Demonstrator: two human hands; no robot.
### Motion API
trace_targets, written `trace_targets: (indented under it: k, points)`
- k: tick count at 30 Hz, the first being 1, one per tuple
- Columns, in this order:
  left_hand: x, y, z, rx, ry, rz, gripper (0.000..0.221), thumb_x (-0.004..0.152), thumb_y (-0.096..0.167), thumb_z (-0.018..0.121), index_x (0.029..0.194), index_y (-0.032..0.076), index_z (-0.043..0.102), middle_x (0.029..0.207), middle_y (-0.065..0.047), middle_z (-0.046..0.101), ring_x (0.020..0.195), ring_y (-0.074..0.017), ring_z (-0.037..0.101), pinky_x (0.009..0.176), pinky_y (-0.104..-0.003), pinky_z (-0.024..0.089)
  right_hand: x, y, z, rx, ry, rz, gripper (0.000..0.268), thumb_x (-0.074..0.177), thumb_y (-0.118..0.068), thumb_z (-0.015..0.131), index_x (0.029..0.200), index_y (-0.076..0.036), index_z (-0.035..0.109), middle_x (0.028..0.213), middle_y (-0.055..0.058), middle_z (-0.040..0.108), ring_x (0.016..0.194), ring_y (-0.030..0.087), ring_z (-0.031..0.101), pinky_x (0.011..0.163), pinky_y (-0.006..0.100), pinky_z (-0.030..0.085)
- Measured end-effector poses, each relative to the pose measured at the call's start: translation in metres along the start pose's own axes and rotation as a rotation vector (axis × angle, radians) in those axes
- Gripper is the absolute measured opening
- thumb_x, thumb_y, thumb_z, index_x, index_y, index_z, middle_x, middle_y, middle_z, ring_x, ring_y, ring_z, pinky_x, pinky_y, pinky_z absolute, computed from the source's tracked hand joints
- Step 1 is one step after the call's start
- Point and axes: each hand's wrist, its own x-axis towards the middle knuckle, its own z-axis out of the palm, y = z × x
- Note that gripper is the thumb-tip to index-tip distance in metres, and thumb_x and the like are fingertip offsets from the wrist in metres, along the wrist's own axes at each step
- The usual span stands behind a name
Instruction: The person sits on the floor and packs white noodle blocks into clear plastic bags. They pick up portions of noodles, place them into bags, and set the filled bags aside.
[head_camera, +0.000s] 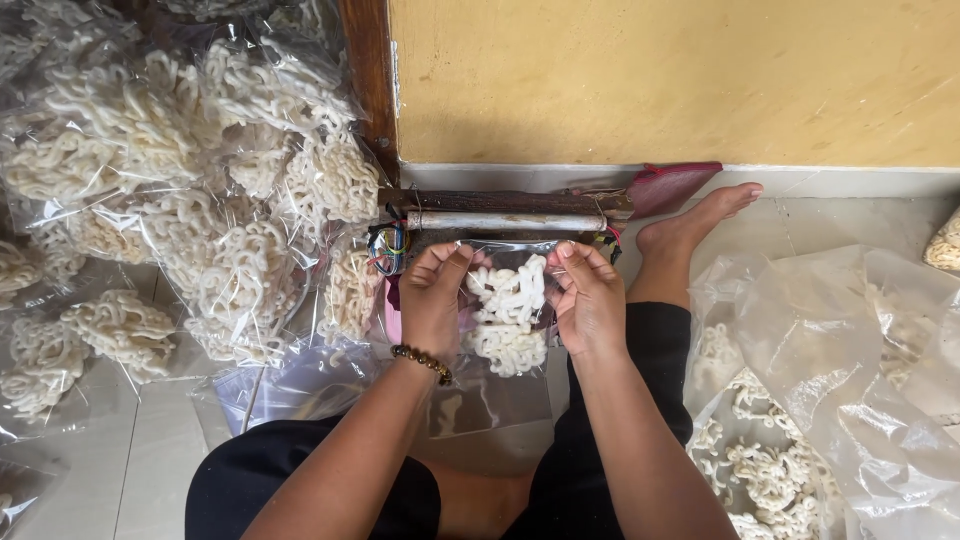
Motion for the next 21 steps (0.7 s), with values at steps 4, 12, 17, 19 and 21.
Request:
trace_targets:
  k: [4,12,17,19,21]
  points:
    - [0.007,-0.012,-0.002,-0.07,0.102,-0.082,0.013,0.092,0.012,0.076,0.095,0.0,0.072,0.085,-0.015,0.076,0.081,-0.0217,0.076,0.071,-0.03,0.065,0.002,0.006,0.001,-0.011,0.068,0.013,0.011,0.093,-0.02,0.077,0.097,-0.011,0.074,0.079,0.004,0.073,0.076,0.014,0.074,0.063,0.028,0.062]
    - [-0.002,0.01,0.012,-0.058,0.189,-0.183,0.014,0.091,0.015,0.077,0.097,0.003,0.073,0.086,-0.013,0.076,0.08,-0.021,0.076,0.069,-0.031,0.065,0.015,0.017,0.005,-0.017,0.141,0.013,0.009,0.091,-0.019,0.079,0.093,-0.013,0.073,0.077,0.003,0.073,0.074,0.012,0.074,0.064,0.028,0.062]
    - [-0.006,0.027,0.024,-0.07,0.224,-0.192,0.012,0.089,0.015,0.079,0.093,0.005,0.074,0.081,-0.011,0.075,0.074,-0.0195,0.075,0.064,-0.03,0.065,0.023,0.022,0.006,-0.003,0.164,-0.005,0.008,0.089,-0.017,0.08,0.091,-0.013,0.073,0.075,0.003,0.073,0.071,0.012,0.073,0.062,0.027,0.062]
    - [-0.006,0.025,0.024,-0.087,0.233,-0.198,0.011,0.088,0.016,0.078,0.092,0.006,0.074,0.079,-0.011,0.075,0.071,-0.0186,0.075,0.061,-0.03,0.064,0.024,0.022,0.006,0.001,0.163,-0.004,0.008,0.089,-0.018,0.08,0.091,-0.013,0.074,0.075,0.002,0.073,0.071,0.012,0.074,0.063,0.027,0.062]
    - [-0.008,0.03,0.026,-0.093,0.235,-0.199,0.01,0.088,0.015,0.078,0.091,0.006,0.074,0.079,-0.011,0.075,0.072,-0.0191,0.075,0.061,-0.03,0.064,0.024,0.021,0.007,0.007,0.161,-0.003,0.008,0.089,-0.017,0.08,0.091,-0.012,0.073,0.075,0.003,0.073,0.071,0.012,0.074,0.062,0.027,0.062]
